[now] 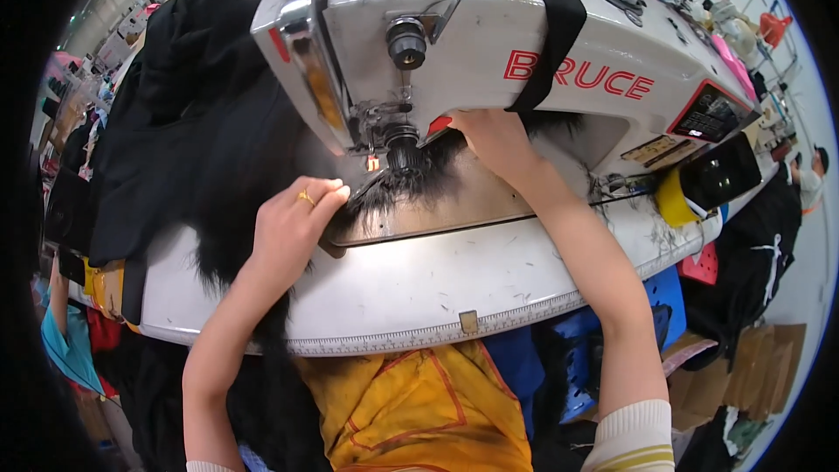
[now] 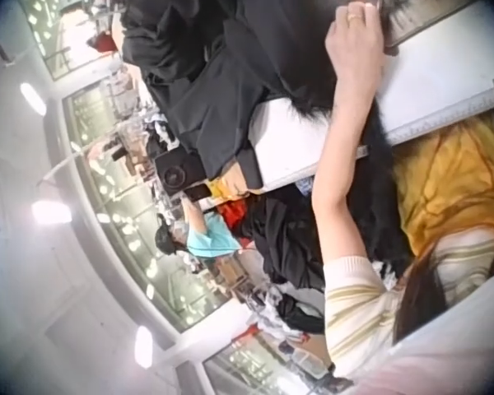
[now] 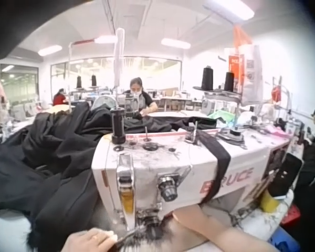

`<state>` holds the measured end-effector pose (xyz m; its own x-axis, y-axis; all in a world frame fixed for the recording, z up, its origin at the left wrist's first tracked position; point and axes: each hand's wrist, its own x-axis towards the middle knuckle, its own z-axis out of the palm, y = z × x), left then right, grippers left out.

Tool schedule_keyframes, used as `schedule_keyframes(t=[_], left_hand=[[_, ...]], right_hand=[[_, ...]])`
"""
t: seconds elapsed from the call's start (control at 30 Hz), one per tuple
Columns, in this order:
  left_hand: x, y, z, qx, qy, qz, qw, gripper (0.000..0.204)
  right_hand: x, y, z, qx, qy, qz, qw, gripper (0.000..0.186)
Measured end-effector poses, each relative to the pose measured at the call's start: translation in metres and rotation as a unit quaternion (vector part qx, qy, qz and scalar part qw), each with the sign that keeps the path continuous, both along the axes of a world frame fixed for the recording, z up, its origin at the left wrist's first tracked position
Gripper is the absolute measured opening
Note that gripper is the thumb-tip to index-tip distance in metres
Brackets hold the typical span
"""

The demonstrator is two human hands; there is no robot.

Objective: Sewing black fur onto a black garment using a sewing machine.

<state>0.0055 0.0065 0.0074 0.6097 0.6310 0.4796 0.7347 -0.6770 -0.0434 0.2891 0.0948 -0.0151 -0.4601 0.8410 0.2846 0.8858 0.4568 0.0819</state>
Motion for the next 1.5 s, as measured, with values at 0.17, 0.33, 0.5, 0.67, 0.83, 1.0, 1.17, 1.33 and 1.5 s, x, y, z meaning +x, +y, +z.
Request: schedule_keyframes(t=[0.17,0.33,0.5,0.67,0.83,1.0,1.17,1.33,1.5], left_hand=[[-0.010,0.003,0.009,-0.098,-0.040,-0.046,0.993,0.044],[-0.004,-0.005,0.005,-0.076,-0.028,-0.068,0.994,0.042],[-0.011,-0.008,0.020,-0.156,-0.008,-0.073,0.985,0.036],[-0.017,-0.021,0.008,-0.066,-0.025,-0.063,0.996,0.011],[-0.009,0.023,-0.002,0.001,-0.028,-0.110,0.994,0.023],[-0.008,0.040,-0.011,0.029,-0.015,-0.153,0.988,0.023],[-0.003,0.043,-0.011,0.030,0.003,-0.155,0.987,0.023],[-0.007,0.039,-0.012,0.041,0.053,-0.129,0.989,0.027],[0.022,-0.026,-0.004,0.126,0.272,0.112,0.947,0.025]], right_hand=[[0.018,-0.018,0.021,0.031,0.021,0.212,0.977,0.036],[-0.020,-0.061,0.037,-0.019,0.000,0.282,0.959,0.059],[-0.035,-0.050,0.008,0.027,0.059,0.241,0.968,0.045],[-0.030,-0.033,0.010,0.094,-0.010,0.238,0.967,0.039],[-0.014,-0.019,0.015,0.029,0.085,0.158,0.983,0.016],[-0.001,-0.017,0.002,0.122,0.002,0.125,0.985,0.021],[0.001,-0.012,0.000,0.152,-0.002,0.114,0.982,0.008],[-0.008,-0.016,0.009,0.107,0.057,0.148,0.982,0.009],[-0.007,-0.020,0.009,0.096,0.054,0.126,0.986,0.009]])
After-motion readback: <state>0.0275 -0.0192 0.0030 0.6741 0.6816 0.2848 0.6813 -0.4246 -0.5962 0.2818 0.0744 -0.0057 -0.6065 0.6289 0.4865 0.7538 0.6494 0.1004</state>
